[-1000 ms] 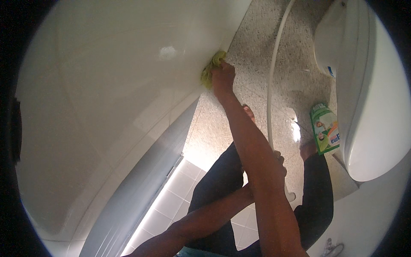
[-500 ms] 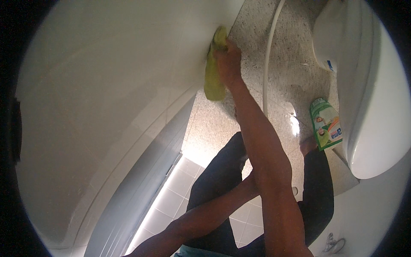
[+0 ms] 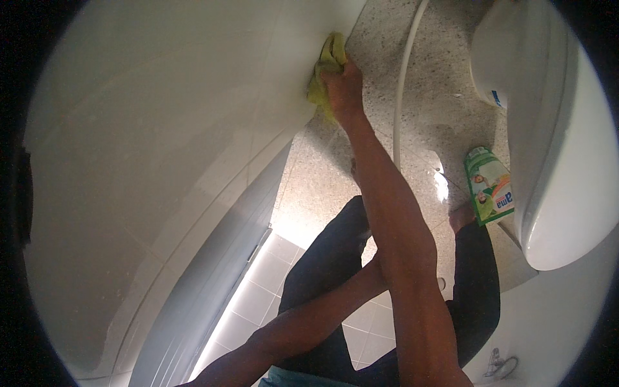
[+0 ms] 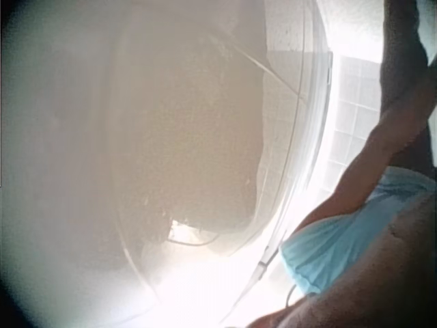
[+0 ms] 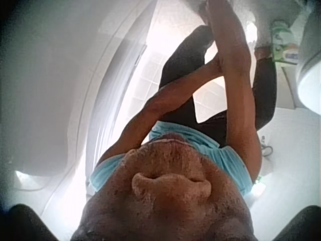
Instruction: The person cleans a bathroom by spraying water from a handheld bidet sprayer and wiping the floor, toilet seat, and bowl with a yellow cloth. The person lifts the toilet lid to clean the rim and interior surfaces.
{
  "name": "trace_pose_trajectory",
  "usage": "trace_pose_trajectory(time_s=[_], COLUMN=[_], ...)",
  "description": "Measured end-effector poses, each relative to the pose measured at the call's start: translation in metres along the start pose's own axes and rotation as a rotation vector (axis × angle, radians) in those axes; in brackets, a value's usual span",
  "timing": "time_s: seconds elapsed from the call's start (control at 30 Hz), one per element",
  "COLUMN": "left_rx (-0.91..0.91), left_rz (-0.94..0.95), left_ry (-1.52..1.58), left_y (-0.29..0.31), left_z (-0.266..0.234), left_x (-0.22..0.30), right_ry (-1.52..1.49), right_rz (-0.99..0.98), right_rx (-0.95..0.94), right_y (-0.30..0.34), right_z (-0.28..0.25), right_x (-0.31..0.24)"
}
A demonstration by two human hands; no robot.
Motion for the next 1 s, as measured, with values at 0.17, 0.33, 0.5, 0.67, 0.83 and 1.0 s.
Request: trace_pose_trajectory(time_s=[0.17,0.33,0.5,0.67,0.83,1.0], left_rx=[-0.001,0.008,0.007,0.017,0.016,0.012], left_rz=[-0.003,0.005,0.001,0.022,-0.004,-0.052], left_ry=[-0.003,0.002,-0.003,0.054,0.060,0.088], left_y=[0.001,0.000,0.003,0.000,-0.001,0.002], left_z=[0.002,0.000,-0.001,-0.004,0.002,0.006], left_x=[0.000,0.000,-0.003,-0.007,-0.002,0.002], right_ry=[0.027,0.110,0.440,0.224,0.048,0.263], right_rz=[-0.028,-0.074,0.056,0.171,-0.031,-0.176], right_rx=[-0.019,-0.071,-0.088,-0.121,-0.082,-0.058], right_y=[0.006,0.001,0.019,0.026,0.003,0.010], right_z=[-0.006,0.002,-0.021,-0.017,0.002,-0.003], right_x=[0.013,-0.005,0.041,0.060,0.006,0.001])
Point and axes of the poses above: each hand's wrist, its own y-axis away from the middle knuckle, its own z-axis out of the palm, x = y × z, the point moved 10 cm from there along -y, towards the middle knuckle, and after that the axes turned 12 degrees about -y, right-handed, at the moved point
